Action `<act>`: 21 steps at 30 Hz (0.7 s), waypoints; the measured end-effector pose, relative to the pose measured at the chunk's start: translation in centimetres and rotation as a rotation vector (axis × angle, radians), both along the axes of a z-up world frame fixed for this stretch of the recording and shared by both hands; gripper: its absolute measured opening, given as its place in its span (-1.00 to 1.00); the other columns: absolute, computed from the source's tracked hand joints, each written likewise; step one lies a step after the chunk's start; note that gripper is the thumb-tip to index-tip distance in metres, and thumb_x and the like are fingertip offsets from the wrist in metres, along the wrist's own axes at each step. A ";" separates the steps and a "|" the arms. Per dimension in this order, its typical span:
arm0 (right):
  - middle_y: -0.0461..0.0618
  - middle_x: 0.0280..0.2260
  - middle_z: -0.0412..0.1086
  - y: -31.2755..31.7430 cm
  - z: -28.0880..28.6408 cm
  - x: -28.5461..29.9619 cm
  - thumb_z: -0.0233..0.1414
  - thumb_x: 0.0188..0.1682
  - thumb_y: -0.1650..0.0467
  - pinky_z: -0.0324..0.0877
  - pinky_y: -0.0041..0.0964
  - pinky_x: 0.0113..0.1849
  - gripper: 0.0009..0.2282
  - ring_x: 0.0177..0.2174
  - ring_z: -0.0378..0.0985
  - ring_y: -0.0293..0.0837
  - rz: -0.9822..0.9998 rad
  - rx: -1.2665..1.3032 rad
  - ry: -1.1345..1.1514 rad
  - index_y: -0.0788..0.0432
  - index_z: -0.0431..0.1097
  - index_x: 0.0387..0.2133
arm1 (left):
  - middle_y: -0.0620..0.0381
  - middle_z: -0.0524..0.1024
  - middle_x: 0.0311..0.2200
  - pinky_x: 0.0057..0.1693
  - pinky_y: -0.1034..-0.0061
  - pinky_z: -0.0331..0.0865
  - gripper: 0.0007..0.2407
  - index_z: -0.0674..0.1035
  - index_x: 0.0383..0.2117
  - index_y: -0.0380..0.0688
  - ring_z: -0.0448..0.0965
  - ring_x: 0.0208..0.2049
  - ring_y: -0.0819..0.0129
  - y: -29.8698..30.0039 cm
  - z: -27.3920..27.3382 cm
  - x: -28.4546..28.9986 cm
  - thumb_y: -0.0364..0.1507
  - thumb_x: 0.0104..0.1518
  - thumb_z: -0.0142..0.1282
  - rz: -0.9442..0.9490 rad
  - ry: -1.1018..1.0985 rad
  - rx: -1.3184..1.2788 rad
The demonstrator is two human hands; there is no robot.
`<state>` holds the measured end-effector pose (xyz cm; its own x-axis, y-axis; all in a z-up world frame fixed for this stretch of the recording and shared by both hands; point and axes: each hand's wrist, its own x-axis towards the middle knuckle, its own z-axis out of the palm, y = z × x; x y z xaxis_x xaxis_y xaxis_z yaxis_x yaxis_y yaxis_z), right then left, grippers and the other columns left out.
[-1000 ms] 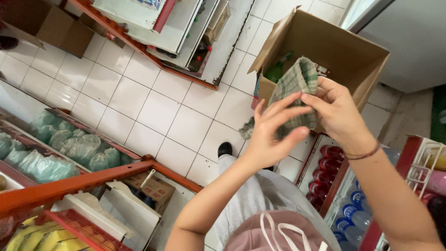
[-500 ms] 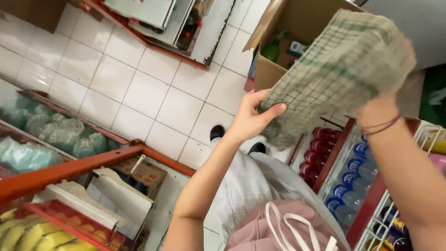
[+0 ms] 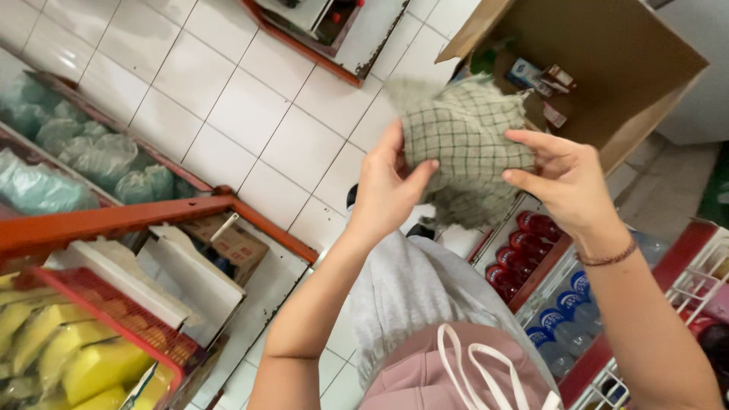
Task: The person wipes the red metal edges of a refrigerated display shelf with a cloth. They move along the shelf, wiping multiple sections and occasionally reaching into a cardboard box to adjust the cloth or retrieve a spray bottle.
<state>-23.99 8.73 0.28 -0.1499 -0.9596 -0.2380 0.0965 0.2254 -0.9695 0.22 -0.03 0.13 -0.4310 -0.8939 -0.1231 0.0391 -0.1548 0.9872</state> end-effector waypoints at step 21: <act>-0.02 0.04 0.39 -2.4 -1.1 4.6 0.12 0.11 0.60 0.42 -0.33 0.09 -0.76 0.03 0.44 -0.27 -0.075 -0.291 0.465 0.30 0.36 0.03 | -0.02 0.59 -0.21 -0.08 0.40 0.42 -0.87 0.34 -0.28 -0.19 0.63 -0.26 0.18 0.6 1.6 3.6 -0.47 0.25 0.06 0.041 -0.271 -0.283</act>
<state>-19.41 6.29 -0.78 -0.2464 -0.9585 0.1433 -0.3509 -0.0496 -0.9351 3.78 0.61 1.71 -0.3797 -0.9247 0.0264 -0.2280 0.1212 0.9661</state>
